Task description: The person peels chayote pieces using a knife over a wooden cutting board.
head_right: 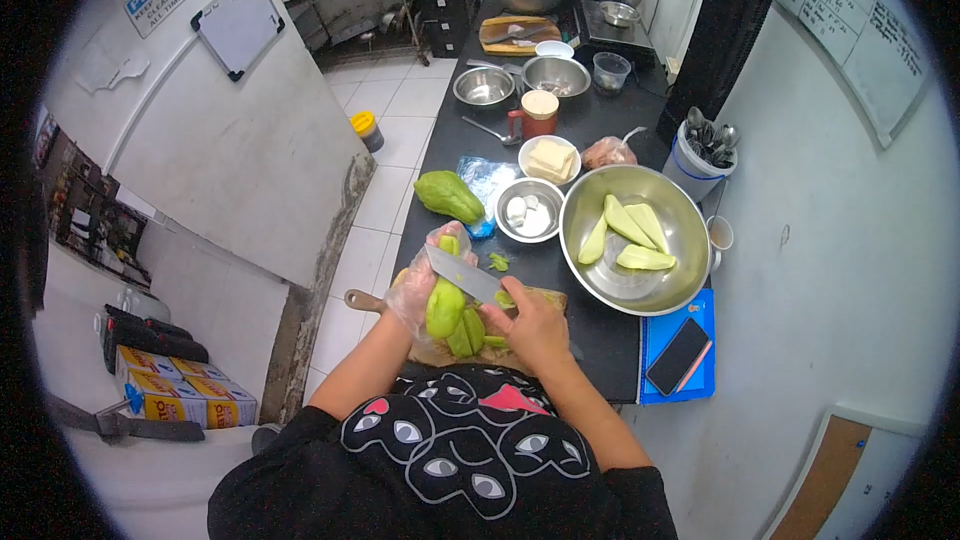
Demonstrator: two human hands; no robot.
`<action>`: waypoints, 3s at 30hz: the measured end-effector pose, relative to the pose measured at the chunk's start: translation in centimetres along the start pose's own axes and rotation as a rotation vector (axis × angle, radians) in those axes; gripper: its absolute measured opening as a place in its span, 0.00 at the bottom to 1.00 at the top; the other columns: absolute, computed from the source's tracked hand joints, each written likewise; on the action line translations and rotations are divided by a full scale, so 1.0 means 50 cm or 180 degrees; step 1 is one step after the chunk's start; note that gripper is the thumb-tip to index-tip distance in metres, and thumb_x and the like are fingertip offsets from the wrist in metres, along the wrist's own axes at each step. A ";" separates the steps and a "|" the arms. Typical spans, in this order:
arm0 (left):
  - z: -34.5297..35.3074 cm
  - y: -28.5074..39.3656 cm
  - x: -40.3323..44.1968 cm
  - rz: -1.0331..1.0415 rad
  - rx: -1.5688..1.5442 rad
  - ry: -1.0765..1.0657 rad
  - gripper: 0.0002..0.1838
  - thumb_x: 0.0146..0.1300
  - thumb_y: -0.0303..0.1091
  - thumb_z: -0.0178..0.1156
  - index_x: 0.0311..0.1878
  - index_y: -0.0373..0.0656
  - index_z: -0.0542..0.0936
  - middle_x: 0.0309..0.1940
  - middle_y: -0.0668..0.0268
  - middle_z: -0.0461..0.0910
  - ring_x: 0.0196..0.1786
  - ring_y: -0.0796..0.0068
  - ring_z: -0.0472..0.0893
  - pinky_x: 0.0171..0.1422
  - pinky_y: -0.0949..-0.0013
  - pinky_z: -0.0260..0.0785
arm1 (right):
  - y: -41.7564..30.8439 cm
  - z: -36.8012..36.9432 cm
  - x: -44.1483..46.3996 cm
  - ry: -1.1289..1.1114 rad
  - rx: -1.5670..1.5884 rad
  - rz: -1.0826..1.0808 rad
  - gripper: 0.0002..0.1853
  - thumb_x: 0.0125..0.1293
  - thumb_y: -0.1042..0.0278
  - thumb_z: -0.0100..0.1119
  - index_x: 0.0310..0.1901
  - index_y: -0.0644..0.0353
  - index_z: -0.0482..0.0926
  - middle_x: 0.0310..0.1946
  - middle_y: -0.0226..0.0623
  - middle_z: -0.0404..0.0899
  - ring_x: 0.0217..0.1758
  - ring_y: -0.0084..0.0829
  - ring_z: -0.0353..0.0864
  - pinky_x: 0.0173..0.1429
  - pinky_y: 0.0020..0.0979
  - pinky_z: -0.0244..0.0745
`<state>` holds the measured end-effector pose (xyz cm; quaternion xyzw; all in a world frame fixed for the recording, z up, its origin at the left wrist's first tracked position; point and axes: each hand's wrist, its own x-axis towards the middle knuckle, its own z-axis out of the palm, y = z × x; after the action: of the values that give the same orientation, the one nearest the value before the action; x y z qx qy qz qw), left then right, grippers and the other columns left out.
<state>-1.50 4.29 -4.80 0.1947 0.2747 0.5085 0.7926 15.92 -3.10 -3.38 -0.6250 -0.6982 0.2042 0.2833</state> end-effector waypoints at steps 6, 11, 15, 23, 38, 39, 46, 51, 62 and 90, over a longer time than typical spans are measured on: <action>-0.010 0.004 0.002 -0.0245 0.0158 -0.0024 0.19 0.66 0.55 0.50 0.51 0.55 0.70 0.35 0.64 0.72 0.37 0.70 0.75 0.39 0.64 0.72 | 0.026 0.016 -0.005 0.0252 0.0133 -0.0430 0.27 0.57 0.43 0.60 0.52 0.51 0.76 0.37 0.48 0.80 0.40 0.46 0.80 0.42 0.42 0.75; -0.015 0.005 -0.012 -0.0620 0.0017 -0.0001 0.17 0.67 0.53 0.49 0.49 0.54 0.71 0.34 0.63 0.73 0.32 0.67 0.76 0.31 0.65 0.70 | 0.025 0.014 -0.005 0.0128 0.0020 -0.0236 0.27 0.55 0.41 0.60 0.52 0.50 0.77 0.36 0.47 0.80 0.39 0.46 0.81 0.40 0.42 0.75; -0.019 -0.004 -0.017 -0.0546 0.0079 -0.0125 0.17 0.67 0.53 0.47 0.47 0.52 0.71 0.34 0.63 0.73 0.28 0.65 0.75 0.28 0.65 0.69 | 0.024 0.020 -0.006 0.0278 -0.0079 -0.0245 0.27 0.55 0.41 0.60 0.51 0.49 0.77 0.34 0.46 0.80 0.37 0.46 0.80 0.38 0.42 0.75; -0.026 -0.034 -0.014 -0.0525 -0.0145 0.0259 0.16 0.67 0.53 0.48 0.45 0.54 0.72 0.31 0.65 0.73 0.27 0.68 0.75 0.25 0.67 0.69 | 0.021 0.018 -0.008 0.0122 -0.0271 0.0008 0.25 0.55 0.44 0.62 0.51 0.51 0.77 0.36 0.43 0.80 0.39 0.44 0.80 0.41 0.41 0.75; -0.044 -0.119 -0.014 -0.0886 0.2280 0.0849 0.23 0.71 0.54 0.39 0.56 0.51 0.73 0.28 0.67 0.74 0.24 0.73 0.73 0.26 0.69 0.68 | 0.092 0.081 0.013 -0.0053 0.0584 0.0460 0.24 0.62 0.49 0.57 0.50 0.62 0.77 0.34 0.44 0.82 0.29 0.38 0.81 0.36 0.36 0.75; -0.015 -0.101 -0.021 -0.1040 0.1990 0.0928 0.24 0.71 0.55 0.38 0.58 0.52 0.73 0.28 0.67 0.74 0.24 0.73 0.73 0.26 0.69 0.68 | 0.099 0.082 0.016 0.0065 0.0665 0.0362 0.24 0.63 0.50 0.57 0.51 0.62 0.76 0.32 0.42 0.82 0.25 0.35 0.81 0.32 0.34 0.75; -0.064 -0.097 0.005 -0.1530 0.0685 0.0804 0.22 0.71 0.55 0.39 0.53 0.52 0.74 0.28 0.67 0.74 0.24 0.72 0.74 0.25 0.68 0.70 | 0.080 0.069 0.019 -0.0878 0.2384 0.1645 0.22 0.62 0.56 0.60 0.54 0.58 0.73 0.20 0.26 0.73 0.11 0.14 0.62 0.15 0.21 0.55; -0.013 -0.097 -0.013 -0.1389 0.1191 0.1032 0.21 0.71 0.53 0.40 0.49 0.49 0.74 0.30 0.66 0.76 0.26 0.71 0.77 0.28 0.66 0.72 | 0.066 0.086 0.026 -0.0567 0.2700 0.1441 0.21 0.56 0.67 0.67 0.51 0.58 0.72 0.20 0.25 0.73 0.12 0.14 0.62 0.14 0.19 0.54; 0.018 -0.097 -0.037 -0.0424 0.1066 0.0298 0.23 0.70 0.52 0.43 0.55 0.44 0.71 0.39 0.64 0.77 0.36 0.70 0.79 0.42 0.65 0.75 | 0.069 0.074 0.039 -0.0151 0.2208 0.1038 0.23 0.55 0.63 0.67 0.50 0.64 0.72 0.35 0.39 0.79 0.36 0.28 0.78 0.41 0.28 0.73; 0.005 -0.028 -0.045 -0.0338 0.0855 -0.0007 0.26 0.68 0.46 0.51 0.64 0.43 0.65 0.50 0.65 0.73 0.47 0.75 0.77 0.48 0.73 0.72 | 0.014 -0.016 -0.004 -0.0033 0.0046 0.0005 0.22 0.58 0.45 0.60 0.45 0.54 0.75 0.34 0.42 0.79 0.36 0.46 0.79 0.37 0.42 0.74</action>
<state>-1.12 1.66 -4.90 0.2847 0.3493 0.4242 0.7854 16.97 -3.27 -3.22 -0.6225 -0.6976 0.2126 0.2840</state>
